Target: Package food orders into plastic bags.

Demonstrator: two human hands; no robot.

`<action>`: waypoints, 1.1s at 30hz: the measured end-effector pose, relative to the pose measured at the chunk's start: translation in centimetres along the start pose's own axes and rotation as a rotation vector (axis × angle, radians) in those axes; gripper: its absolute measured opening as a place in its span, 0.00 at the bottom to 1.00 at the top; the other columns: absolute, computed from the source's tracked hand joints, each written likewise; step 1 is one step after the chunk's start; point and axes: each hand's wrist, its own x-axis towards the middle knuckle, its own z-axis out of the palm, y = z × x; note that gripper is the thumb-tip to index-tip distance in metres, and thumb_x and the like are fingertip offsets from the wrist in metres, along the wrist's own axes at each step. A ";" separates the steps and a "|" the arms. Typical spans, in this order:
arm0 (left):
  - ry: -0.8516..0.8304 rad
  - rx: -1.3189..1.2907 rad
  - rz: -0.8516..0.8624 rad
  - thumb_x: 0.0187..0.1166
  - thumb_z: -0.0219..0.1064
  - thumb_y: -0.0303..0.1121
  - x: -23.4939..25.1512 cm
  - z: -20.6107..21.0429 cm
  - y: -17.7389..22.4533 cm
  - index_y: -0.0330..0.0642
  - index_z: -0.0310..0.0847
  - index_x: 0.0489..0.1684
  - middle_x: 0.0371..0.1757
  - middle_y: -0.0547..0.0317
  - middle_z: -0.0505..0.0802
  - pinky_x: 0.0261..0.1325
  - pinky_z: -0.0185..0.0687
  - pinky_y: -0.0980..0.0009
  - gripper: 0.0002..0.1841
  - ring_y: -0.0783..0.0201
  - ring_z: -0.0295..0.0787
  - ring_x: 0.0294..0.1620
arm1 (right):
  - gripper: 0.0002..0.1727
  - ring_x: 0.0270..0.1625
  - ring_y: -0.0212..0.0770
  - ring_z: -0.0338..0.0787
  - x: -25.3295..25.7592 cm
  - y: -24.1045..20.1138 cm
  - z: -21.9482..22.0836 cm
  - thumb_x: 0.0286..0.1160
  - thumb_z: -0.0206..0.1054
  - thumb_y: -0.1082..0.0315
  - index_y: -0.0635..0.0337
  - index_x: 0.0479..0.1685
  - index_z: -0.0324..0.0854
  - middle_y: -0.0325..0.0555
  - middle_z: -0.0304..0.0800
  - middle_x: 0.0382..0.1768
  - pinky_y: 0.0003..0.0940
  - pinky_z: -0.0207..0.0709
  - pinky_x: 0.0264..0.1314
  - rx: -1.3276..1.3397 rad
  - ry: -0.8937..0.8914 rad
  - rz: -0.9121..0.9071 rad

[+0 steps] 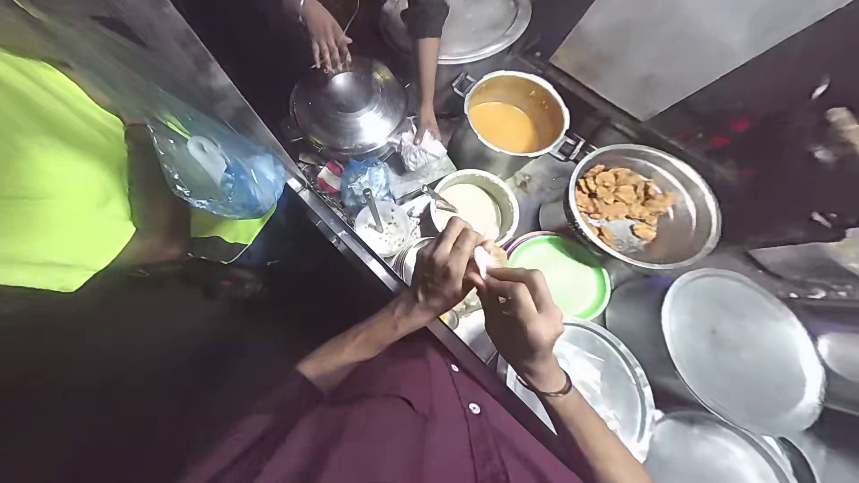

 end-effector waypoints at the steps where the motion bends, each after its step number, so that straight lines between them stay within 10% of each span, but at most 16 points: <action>1: -0.017 -0.034 -0.021 0.83 0.65 0.33 0.0 -0.1 -0.1 0.38 0.86 0.39 0.44 0.52 0.88 0.36 0.89 0.68 0.08 0.62 0.89 0.39 | 0.08 0.41 0.36 0.91 0.0 0.2 -0.5 0.78 0.73 0.65 0.61 0.37 0.89 0.49 0.91 0.40 0.26 0.87 0.42 0.083 -0.041 0.019; 5: -0.117 -0.116 0.117 0.78 0.63 0.23 -0.4 -0.3 -0.6 0.39 0.91 0.41 0.46 0.52 0.93 0.50 0.90 0.65 0.08 0.60 0.91 0.48 | 0.23 0.38 0.33 0.90 1.7 1.9 -3.0 0.82 0.70 0.55 0.62 0.65 0.74 0.42 0.88 0.48 0.29 0.90 0.37 0.365 -0.162 0.396; 11: -0.229 -0.169 0.231 0.84 0.61 0.29 -0.9 -0.3 -0.7 0.42 0.90 0.41 0.49 0.53 0.94 0.60 0.86 0.62 0.10 0.58 0.91 0.55 | 0.20 0.24 0.25 0.77 1.9 5.6 -3.0 0.93 0.54 0.53 0.54 0.36 0.83 0.31 0.78 0.22 0.22 0.73 0.28 0.573 -0.564 0.573; 21: -0.411 -0.112 0.290 0.80 0.67 0.30 0.1 -0.2 -1.5 0.40 0.92 0.41 0.54 0.51 0.93 0.71 0.73 0.51 0.07 0.51 0.84 0.65 | 0.15 0.25 0.25 0.72 4.5 2.8 -4.5 0.91 0.56 0.64 0.57 0.32 0.79 0.32 0.76 0.25 0.21 0.67 0.27 0.826 -0.210 0.404; 28: -0.769 -0.007 0.102 0.82 0.70 0.47 0.3 -0.1 -4.7 0.49 0.86 0.63 0.62 0.59 0.90 0.64 0.87 0.58 0.18 0.62 0.89 0.61 | 0.21 0.18 0.24 0.71 -0.2 6.9 -8.5 0.89 0.58 0.60 0.56 0.23 0.78 0.32 0.73 0.17 0.21 0.65 0.19 0.389 -0.514 0.324; 33: -0.637 -0.034 0.017 0.84 0.68 0.41 -1.9 -2.2 -5.6 0.44 0.86 0.66 0.72 0.57 0.87 0.74 0.82 0.60 0.18 0.62 0.84 0.72 | 0.25 0.23 0.24 0.75 -4.0 9.3 -9.6 0.90 0.54 0.46 0.52 0.28 0.82 0.30 0.75 0.19 0.25 0.71 0.26 0.241 -0.787 0.453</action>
